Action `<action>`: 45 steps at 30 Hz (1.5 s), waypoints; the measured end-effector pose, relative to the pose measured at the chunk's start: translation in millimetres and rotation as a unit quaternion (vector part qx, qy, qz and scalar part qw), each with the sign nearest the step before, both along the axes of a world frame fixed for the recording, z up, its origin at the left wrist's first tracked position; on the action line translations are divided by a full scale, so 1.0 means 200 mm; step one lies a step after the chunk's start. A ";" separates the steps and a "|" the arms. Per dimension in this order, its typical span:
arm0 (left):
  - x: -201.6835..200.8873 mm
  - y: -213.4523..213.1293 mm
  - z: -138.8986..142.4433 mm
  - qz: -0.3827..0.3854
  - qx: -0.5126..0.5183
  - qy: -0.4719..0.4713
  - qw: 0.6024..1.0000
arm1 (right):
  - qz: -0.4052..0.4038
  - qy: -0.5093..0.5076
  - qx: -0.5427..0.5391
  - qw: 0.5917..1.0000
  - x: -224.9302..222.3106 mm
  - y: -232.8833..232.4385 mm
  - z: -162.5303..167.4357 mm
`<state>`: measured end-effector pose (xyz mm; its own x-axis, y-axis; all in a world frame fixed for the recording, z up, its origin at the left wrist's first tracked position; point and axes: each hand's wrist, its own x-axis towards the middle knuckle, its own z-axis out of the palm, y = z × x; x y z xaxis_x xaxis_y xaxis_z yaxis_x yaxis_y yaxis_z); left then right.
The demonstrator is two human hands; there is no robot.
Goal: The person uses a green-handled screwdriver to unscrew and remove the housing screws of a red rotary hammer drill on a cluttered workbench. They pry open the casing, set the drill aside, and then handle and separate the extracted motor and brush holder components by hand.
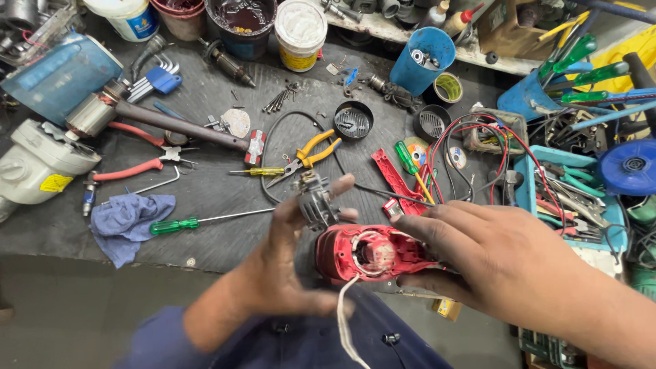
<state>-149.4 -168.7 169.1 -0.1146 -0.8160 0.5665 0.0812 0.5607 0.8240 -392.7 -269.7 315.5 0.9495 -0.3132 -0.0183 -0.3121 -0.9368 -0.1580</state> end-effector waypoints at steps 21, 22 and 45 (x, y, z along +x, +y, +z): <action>0.11 -0.01 0.51 0.066 -0.220 -0.379 0.896 | 0.074 -0.071 0.094 0.990 -0.06 0.03 -0.03; 0.12 -0.02 0.50 0.047 -0.225 -0.379 0.896 | 0.081 -0.074 0.097 0.989 -0.06 0.03 -0.04; 0.06 -0.07 0.59 0.003 -0.023 -0.383 0.923 | 0.028 -0.169 0.106 0.979 -0.03 0.05 -0.06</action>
